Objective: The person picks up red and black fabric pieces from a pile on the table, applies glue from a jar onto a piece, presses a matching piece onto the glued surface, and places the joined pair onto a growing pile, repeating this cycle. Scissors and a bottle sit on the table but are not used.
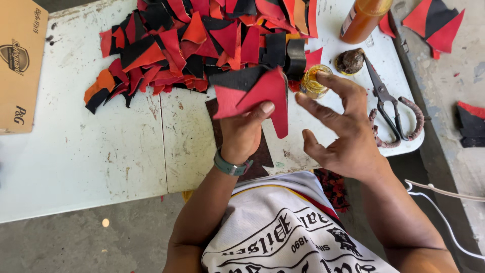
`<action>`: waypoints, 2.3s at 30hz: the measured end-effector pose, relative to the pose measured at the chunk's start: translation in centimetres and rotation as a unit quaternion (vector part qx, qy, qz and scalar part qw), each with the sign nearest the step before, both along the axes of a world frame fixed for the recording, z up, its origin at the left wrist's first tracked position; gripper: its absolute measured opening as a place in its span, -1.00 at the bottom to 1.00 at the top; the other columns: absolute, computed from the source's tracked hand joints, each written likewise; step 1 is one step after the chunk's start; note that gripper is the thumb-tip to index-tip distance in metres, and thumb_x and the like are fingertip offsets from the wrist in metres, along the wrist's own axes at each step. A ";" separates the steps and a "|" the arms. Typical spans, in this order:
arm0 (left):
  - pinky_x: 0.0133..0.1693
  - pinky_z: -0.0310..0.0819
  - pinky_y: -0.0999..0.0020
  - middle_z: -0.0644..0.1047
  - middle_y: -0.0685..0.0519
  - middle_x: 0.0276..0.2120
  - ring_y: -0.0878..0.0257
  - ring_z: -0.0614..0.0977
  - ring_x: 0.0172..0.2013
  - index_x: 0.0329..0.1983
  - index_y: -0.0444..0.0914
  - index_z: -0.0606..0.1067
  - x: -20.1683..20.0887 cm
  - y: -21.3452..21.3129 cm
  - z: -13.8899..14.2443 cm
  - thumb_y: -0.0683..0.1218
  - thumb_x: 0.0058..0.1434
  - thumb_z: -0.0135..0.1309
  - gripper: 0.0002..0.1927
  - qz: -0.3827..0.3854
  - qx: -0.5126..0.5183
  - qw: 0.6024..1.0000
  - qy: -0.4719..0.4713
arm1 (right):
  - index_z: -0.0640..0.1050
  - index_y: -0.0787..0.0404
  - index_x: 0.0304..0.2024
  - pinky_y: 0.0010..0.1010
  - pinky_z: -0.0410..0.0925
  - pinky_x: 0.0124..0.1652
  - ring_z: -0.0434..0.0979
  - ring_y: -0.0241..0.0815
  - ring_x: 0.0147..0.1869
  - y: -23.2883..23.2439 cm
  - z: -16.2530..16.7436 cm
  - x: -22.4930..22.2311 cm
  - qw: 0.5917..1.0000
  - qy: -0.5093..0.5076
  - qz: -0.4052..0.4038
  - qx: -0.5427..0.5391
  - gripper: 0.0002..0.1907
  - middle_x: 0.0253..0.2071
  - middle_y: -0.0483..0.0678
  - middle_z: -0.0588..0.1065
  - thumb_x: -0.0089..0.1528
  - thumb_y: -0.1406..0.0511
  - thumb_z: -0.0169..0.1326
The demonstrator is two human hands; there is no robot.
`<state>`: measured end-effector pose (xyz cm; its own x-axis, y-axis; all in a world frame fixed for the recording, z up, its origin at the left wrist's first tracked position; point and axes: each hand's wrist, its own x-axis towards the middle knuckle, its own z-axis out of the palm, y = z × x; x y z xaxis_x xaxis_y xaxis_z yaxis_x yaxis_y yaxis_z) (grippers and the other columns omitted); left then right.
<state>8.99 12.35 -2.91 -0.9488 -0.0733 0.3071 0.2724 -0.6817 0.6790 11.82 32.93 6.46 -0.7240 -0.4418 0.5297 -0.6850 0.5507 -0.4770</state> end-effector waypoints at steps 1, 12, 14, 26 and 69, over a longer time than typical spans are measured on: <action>0.09 0.58 0.34 0.60 -0.02 -0.03 0.27 0.64 -0.04 0.15 -0.36 0.49 0.5 -0.1 0.4 -0.31 0.35 0.23 -0.67 0.056 -0.081 0.995 0.024 | 0.53 0.13 0.27 -0.16 0.19 0.32 0.24 0.08 0.49 -0.1 -0.1 -0.1 0.999 -0.044 -0.005 -0.031 -0.29 0.39 0.12 0.23 0.02 0.41 0.28; -0.17 0.56 0.47 0.66 0.05 -0.22 0.39 0.64 -0.26 -0.06 -0.40 0.59 2.0 -0.3 2.9 -0.20 0.35 0.25 -0.83 0.211 -0.352 0.909 0.073 | 0.37 0.29 0.42 -0.37 0.09 0.33 0.14 -0.12 0.54 -1.5 -1.4 -0.2 0.919 -0.279 0.111 -0.257 -0.12 0.47 0.00 0.17 -0.03 0.50 0.10; -0.18 0.56 0.48 0.67 0.04 -0.22 0.39 0.66 -0.27 -0.07 -0.39 0.60 2.0 -0.5 2.8 -0.20 0.35 0.25 -0.83 0.214 -0.356 0.906 0.080 | 0.38 0.27 0.41 -0.39 0.10 0.30 0.14 -0.14 0.54 -1.5 -1.5 -0.3 0.915 -0.287 0.109 -0.263 -0.13 0.47 -0.02 0.17 -0.02 0.48 0.08; -0.11 0.60 0.43 0.67 0.01 -0.17 0.33 0.68 -0.19 -0.03 -0.40 0.60 1.1 -0.6 -0.3 -0.23 0.36 0.25 -0.83 0.187 -0.313 0.930 0.040 | 0.52 0.20 0.20 -0.35 0.15 0.31 0.18 -0.18 0.49 -0.9 -3.1 -2.7 0.847 -0.328 0.155 -0.389 -0.36 0.45 -0.04 0.15 0.01 0.49 0.03; 0.05 0.63 0.13 0.62 -0.07 -0.06 0.12 0.69 -0.03 0.07 -0.35 0.49 7.7 -13.0 -5.7 -0.34 0.26 0.15 -0.69 -0.010 0.079 0.976 -0.203 | 0.36 0.29 0.39 -0.34 0.44 0.01 0.60 -0.05 0.07 -2.9 -8.2 0.1 0.996 0.015 -0.004 -0.087 -0.29 0.24 0.19 0.34 0.18 0.53 0.19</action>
<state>16.68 -0.63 -8.58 -0.9917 -0.0705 -0.1078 -0.0106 -0.7894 0.6138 11.95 30.00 -1.72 -0.7098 -0.3353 0.6194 -0.6962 0.4673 -0.5449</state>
